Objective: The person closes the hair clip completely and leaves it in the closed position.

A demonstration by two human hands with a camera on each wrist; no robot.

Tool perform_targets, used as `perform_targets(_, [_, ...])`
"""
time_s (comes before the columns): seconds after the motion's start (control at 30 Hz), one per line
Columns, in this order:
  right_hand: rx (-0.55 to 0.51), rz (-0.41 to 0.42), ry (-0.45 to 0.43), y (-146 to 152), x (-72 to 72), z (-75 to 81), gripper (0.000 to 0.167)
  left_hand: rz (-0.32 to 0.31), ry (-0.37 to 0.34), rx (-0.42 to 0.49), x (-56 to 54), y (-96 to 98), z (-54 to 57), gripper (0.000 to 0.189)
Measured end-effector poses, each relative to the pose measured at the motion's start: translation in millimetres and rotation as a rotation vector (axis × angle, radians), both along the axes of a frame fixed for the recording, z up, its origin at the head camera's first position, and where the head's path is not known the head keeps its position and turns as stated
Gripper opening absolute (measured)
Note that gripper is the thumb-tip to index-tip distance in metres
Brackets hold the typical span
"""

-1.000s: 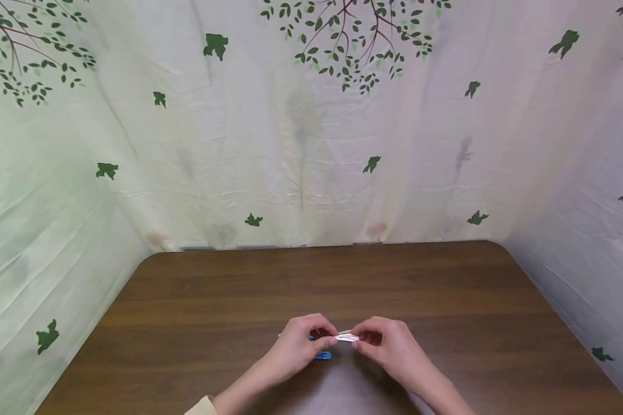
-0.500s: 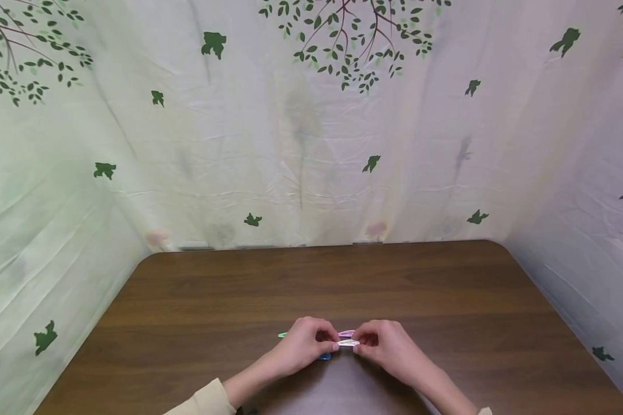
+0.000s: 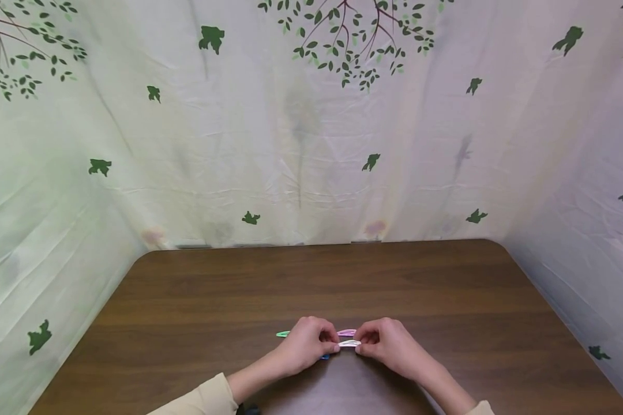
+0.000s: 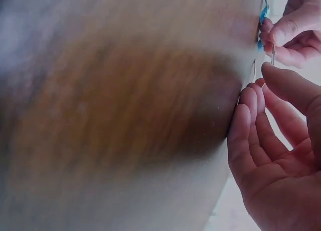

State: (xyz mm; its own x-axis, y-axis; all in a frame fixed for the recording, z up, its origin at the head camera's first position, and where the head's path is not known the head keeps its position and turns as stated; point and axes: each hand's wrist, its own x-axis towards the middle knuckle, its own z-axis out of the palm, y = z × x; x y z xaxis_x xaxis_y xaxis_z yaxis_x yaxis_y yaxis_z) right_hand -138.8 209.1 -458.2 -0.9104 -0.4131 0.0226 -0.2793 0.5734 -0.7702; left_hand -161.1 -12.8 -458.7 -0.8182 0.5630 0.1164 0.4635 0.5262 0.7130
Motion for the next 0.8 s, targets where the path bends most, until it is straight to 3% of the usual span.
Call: perform_targets(0.8, [0.028, -0.025, 0.036, -0.9, 2.8, -2.8, 0.013, 0.008, 0.181, -0.089, 9.7, 3.4, -4.4, 0.013])
